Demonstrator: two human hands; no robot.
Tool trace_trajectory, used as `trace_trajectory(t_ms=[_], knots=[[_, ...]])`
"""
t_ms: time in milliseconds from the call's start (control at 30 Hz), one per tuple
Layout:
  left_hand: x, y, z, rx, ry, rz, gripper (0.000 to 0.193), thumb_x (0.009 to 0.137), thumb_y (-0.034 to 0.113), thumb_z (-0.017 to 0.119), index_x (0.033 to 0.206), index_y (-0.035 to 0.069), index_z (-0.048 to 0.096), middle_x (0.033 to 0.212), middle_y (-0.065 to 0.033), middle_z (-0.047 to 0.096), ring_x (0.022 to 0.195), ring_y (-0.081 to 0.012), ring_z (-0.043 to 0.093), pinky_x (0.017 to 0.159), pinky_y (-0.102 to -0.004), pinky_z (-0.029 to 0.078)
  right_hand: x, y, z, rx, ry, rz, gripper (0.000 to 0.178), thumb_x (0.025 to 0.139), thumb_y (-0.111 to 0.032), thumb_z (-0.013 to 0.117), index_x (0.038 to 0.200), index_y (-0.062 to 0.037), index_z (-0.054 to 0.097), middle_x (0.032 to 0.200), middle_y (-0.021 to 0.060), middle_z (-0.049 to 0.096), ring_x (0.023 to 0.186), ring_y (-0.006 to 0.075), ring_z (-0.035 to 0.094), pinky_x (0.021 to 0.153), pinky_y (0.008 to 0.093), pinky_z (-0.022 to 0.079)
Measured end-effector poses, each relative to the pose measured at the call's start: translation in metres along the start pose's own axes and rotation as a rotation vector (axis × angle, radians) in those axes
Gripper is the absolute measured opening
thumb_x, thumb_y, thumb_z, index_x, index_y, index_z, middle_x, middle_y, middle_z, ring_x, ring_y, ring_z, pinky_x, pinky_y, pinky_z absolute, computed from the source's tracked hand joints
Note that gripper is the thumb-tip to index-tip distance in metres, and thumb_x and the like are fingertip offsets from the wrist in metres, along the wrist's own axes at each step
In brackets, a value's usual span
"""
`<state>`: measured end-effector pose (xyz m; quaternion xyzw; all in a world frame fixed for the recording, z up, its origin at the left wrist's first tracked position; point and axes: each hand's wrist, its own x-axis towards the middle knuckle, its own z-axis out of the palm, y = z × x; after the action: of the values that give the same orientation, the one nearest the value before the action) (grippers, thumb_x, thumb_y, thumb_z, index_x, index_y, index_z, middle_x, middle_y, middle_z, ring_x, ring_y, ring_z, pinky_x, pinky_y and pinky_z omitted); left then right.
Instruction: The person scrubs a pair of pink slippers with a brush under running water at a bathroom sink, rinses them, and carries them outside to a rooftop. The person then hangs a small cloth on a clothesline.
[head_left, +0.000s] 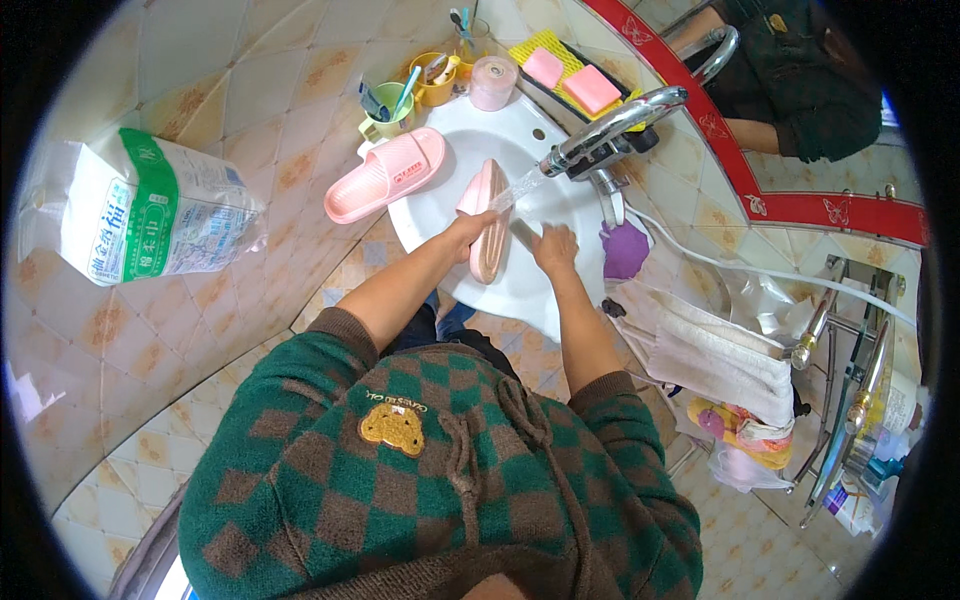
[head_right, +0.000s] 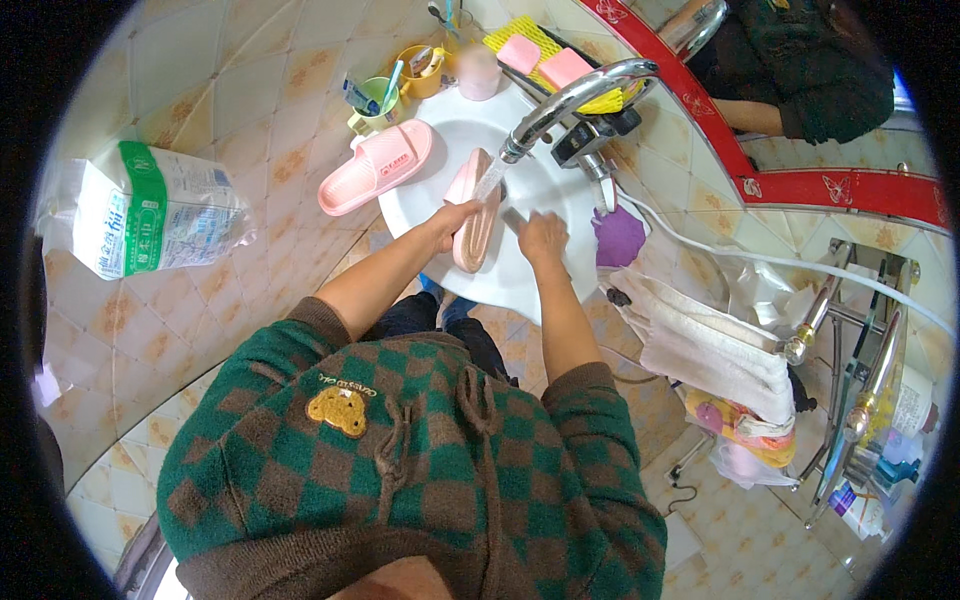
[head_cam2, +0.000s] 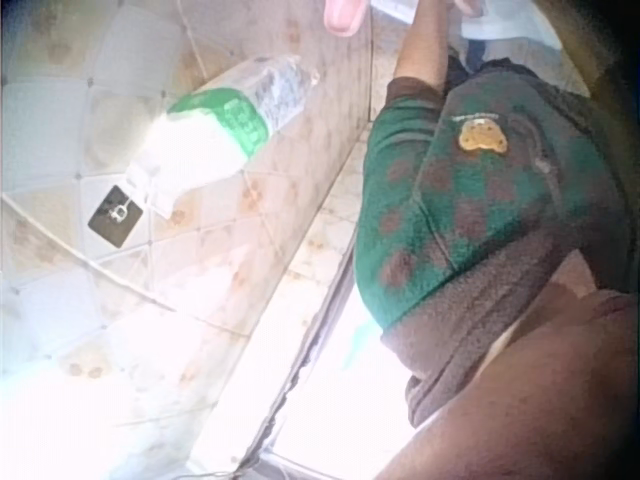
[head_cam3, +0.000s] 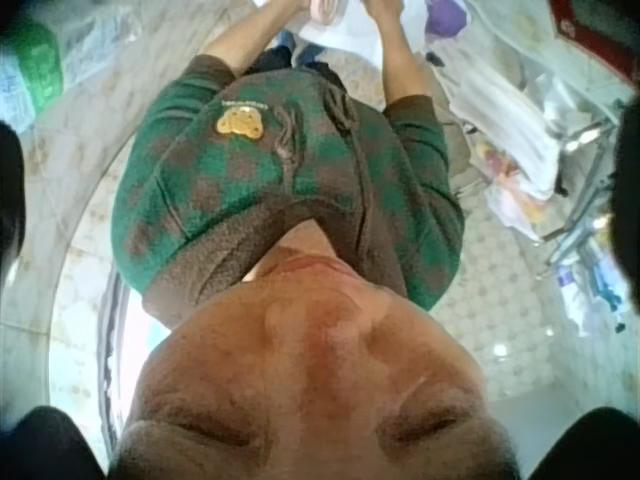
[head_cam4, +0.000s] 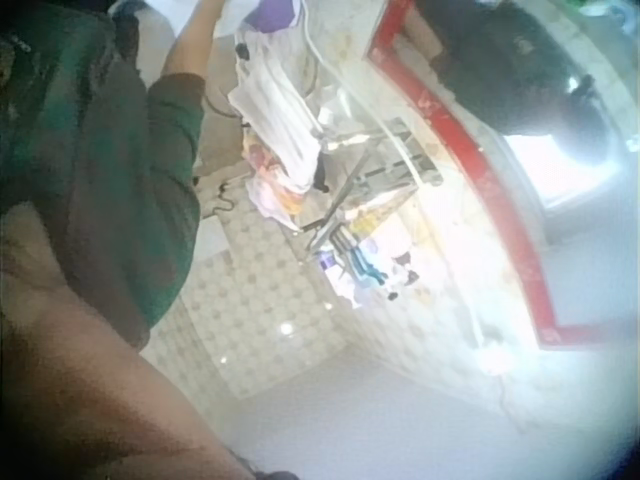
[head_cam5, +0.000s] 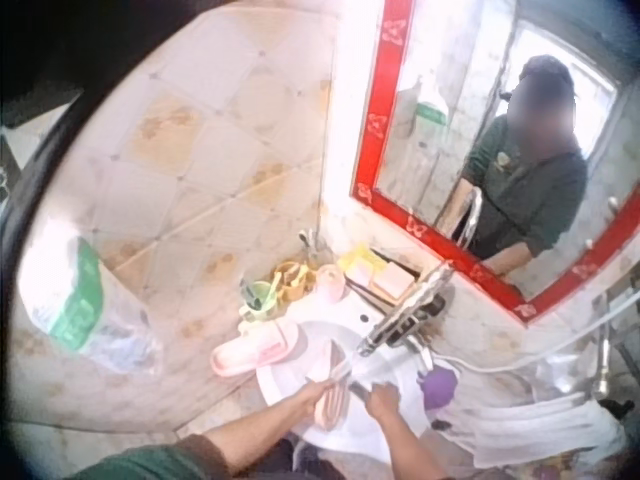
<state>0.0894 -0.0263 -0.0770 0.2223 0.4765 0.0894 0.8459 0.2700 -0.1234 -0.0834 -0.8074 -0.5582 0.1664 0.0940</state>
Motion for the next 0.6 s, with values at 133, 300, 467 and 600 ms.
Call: trace_trajectory(t_ms=[133,300,467,600], knots=[[0.008,-0.009,0.009,0.085,0.008,-0.041,0.049,0.094,0.033,0.056,0.134,0.008,0.045,0.122,-0.0138,0.057,0.110,-0.0305,0.057,0.086,-0.0478,0.051,0.027,-0.058,-0.027,1.566,-0.327,0.350,0.034,0.097,-0.027,0.052,0.106,0.0035,0.063,0.088,0.0172,0.067,0.075,0.0256,0.066,0.070,0.0324,0.054],[-0.007,0.010,0.017,0.503,0.075,0.216,0.053,0.094,0.045,0.049,0.137,0.015,0.045,0.136,-0.0100,0.050,0.120,-0.0266,0.052,0.099,-0.0401,0.043,0.052,-0.119,-0.061,2.067,-0.632,0.319,0.050,0.098,-0.042,0.049,0.105,0.0067,0.061,0.083,0.0157,0.067,0.075,0.0240,0.067,0.067,0.0305,0.055],[-0.025,0.069,0.024,-0.592,-0.533,0.384,0.047,0.093,0.047,0.051,0.123,0.011,0.052,0.121,-0.0109,0.057,0.113,-0.0270,0.055,0.096,-0.0408,0.047,0.066,-0.164,-0.091,2.581,-0.623,-0.019,0.064,0.098,-0.052,0.041,0.132,0.0019,0.046,0.107,0.0258,0.064,0.080,0.0320,0.065,0.076,0.0345,0.056],[-0.036,0.075,0.063,-0.324,-0.448,0.651,0.046,0.093,0.051,0.049,0.110,0.009,0.054,0.098,-0.0107,0.061,0.094,-0.0276,0.060,0.088,-0.0408,0.052,0.108,-0.181,-0.099,2.746,-0.184,0.126,0.062,0.101,-0.051,0.031,0.134,-0.0008,0.043,0.112,0.0231,0.063,0.088,0.0269,0.064,0.076,0.0335,0.054]])
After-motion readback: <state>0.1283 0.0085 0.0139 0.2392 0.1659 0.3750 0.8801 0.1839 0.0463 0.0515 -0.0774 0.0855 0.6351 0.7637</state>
